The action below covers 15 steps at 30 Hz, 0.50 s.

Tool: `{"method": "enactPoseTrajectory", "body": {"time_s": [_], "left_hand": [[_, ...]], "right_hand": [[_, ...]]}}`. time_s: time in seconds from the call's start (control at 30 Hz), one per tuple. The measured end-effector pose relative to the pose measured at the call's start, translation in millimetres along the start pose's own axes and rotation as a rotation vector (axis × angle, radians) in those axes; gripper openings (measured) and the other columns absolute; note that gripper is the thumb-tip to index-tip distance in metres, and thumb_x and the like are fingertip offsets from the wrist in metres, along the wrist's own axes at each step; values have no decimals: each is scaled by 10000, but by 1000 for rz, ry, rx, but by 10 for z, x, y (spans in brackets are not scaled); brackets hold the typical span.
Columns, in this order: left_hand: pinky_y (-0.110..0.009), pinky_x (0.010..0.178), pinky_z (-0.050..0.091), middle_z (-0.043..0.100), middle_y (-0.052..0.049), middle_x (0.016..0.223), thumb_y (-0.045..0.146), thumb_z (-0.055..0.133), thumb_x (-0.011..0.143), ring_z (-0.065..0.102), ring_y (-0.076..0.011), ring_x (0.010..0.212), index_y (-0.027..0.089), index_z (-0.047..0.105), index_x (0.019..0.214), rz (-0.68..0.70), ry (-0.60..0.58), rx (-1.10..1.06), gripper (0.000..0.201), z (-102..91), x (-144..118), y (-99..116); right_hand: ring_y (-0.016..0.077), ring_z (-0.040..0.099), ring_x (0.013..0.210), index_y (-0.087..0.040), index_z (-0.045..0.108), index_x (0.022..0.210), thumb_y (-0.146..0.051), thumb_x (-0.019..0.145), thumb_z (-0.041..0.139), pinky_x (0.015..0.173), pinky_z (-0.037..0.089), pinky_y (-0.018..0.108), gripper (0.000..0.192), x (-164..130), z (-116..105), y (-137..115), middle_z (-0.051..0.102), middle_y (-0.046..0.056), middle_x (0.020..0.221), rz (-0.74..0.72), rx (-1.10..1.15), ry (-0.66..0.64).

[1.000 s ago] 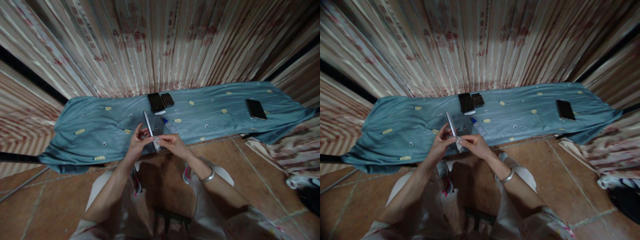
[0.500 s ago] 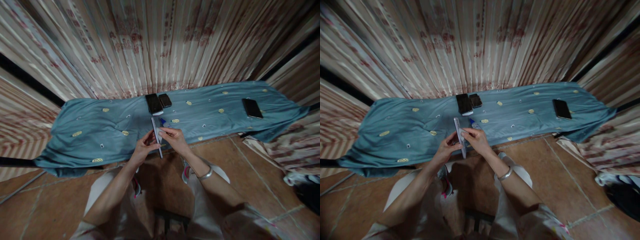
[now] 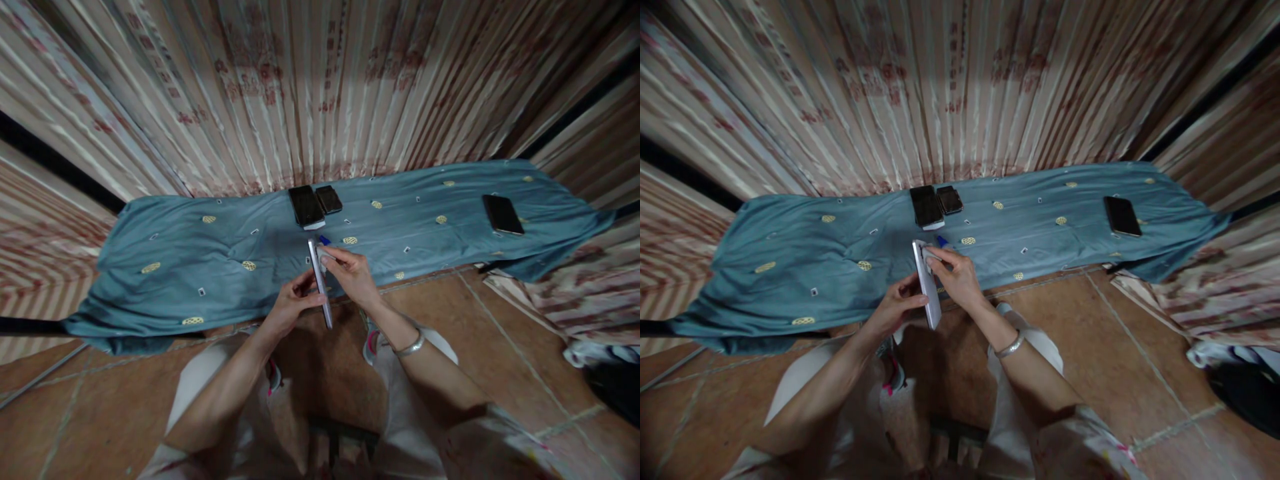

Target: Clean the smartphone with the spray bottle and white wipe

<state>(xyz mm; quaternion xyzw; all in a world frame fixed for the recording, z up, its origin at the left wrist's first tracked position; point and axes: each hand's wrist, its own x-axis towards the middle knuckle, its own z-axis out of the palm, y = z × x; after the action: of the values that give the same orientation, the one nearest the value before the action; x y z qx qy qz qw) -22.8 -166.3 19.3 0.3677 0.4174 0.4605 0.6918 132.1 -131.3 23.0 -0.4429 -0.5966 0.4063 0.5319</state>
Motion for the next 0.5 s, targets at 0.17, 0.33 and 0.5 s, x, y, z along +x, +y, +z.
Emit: {"method": "enactPoseTrajectory", "body": {"time_s": [0.17, 0.33, 0.5], "left_hand": [[-335, 875, 463, 733, -58, 934, 251, 889, 477, 652, -224, 909, 175, 757, 956, -64, -65, -27, 502, 38, -47, 1], [-312, 806, 461, 735, -80, 907, 341, 866, 511, 661, -236, 882, 149, 757, 925, -121, -130, -31, 469, 69, -86, 3], [-304, 782, 463, 740, -96, 927, 387, 850, 525, 665, -237, 873, 138, 758, 944, -170, -132, -57, 496, 72, -90, -4]], "right_hand": [[198, 638, 1095, -270, 740, 1109, -368, 868, 623, 978, 502, 347, 284, 30, -33, 3, 703, 54, 1171, -48, -24, 7], [203, 610, 1160, -280, 734, 1129, -360, 881, 606, 1040, 464, 359, 290, 56, -72, -27, 695, 45, 1203, -82, -32, 14], [199, 595, 1189, -297, 732, 1133, -347, 896, 586, 1069, 439, 364, 283, 44, -102, -79, 696, 32, 1205, -134, -72, -8]]}}
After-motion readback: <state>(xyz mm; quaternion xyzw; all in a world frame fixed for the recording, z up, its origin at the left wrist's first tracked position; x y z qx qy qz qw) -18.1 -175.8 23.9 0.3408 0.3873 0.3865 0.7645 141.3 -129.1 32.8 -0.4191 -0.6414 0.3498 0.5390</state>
